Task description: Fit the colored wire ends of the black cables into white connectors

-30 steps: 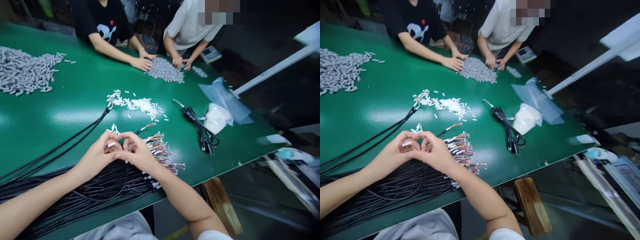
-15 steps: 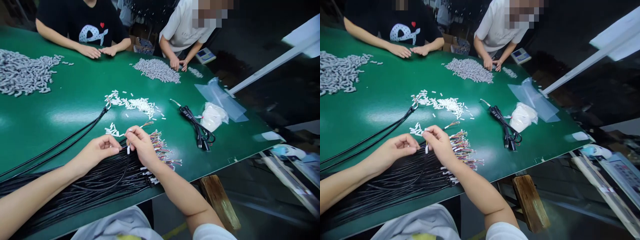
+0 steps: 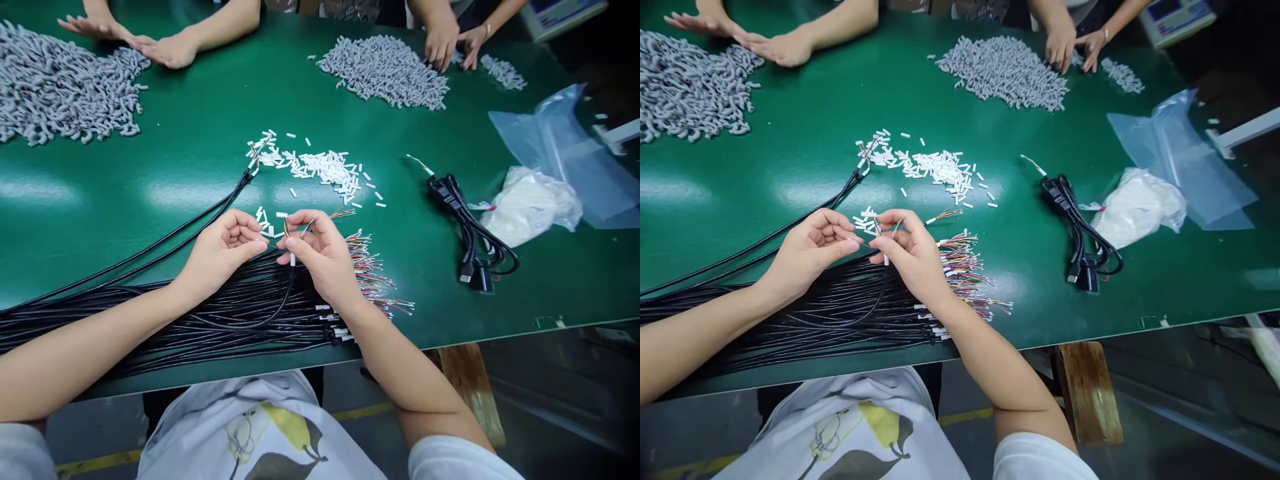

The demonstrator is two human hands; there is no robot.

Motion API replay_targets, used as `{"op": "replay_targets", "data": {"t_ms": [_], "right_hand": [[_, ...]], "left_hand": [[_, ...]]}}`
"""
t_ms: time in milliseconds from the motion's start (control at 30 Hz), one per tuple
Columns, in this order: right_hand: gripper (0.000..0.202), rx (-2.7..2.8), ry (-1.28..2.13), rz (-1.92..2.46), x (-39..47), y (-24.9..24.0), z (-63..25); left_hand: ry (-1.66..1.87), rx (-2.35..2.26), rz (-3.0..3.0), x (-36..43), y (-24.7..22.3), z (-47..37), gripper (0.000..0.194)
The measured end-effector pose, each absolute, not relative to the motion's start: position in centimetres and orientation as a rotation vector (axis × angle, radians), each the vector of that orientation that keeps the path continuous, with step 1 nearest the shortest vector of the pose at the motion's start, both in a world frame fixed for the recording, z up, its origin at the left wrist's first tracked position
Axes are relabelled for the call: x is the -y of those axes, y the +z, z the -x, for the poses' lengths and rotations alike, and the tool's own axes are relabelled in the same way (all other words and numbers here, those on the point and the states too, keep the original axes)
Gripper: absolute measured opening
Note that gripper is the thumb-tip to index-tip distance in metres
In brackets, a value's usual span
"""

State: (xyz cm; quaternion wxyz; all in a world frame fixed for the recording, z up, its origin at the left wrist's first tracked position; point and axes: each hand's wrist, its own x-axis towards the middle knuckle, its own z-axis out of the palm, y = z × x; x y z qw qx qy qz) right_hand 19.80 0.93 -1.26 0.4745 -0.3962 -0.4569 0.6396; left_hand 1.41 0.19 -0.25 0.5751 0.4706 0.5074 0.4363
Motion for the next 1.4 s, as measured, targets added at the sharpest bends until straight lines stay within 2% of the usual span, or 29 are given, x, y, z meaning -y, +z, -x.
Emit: {"op": "replay_targets", "data": {"t_ms": [300, 467, 600, 867, 1067, 1233, 1400], "right_hand": [[0.006, 1.278, 1.553, 0.893, -1.4, -1.3, -20.7], [0.025, 1.546, 1.354, 0.977, -1.2, -1.7, -20.7], [0.013, 1.655, 1.231, 0.979, -1.1, -2.0, -20.5], [0.006, 1.616, 1.244, 0.948, -1.0, -2.4, -20.3], [0.021, 1.616, 1.198, 0.937, -0.7, -2.2, -20.2], [0.012, 1.704, 0.985, 0.889, -0.7, -2.1, -20.2], [0.011, 1.817, 0.893, 0.841, -0.8, -1.9, -20.2]], "left_hand": [[1.024, -1.22, -0.982, -0.4, -0.4, -1.1, 0.028], [1.084, -1.174, -1.067, -0.2, -0.3, -1.1, 0.027], [1.139, -1.157, -1.217, 0.1, -0.1, -1.2, 0.025], [1.173, -1.183, -1.393, 0.5, 0.0, -1.3, 0.021], [1.138, -1.233, -1.384, 0.5, 0.2, -1.4, 0.021], [1.116, -1.249, -1.407, 0.7, 0.4, -1.5, 0.021], [1.104, -1.168, -1.374, 0.8, 0.4, -1.3, 0.022]]}}
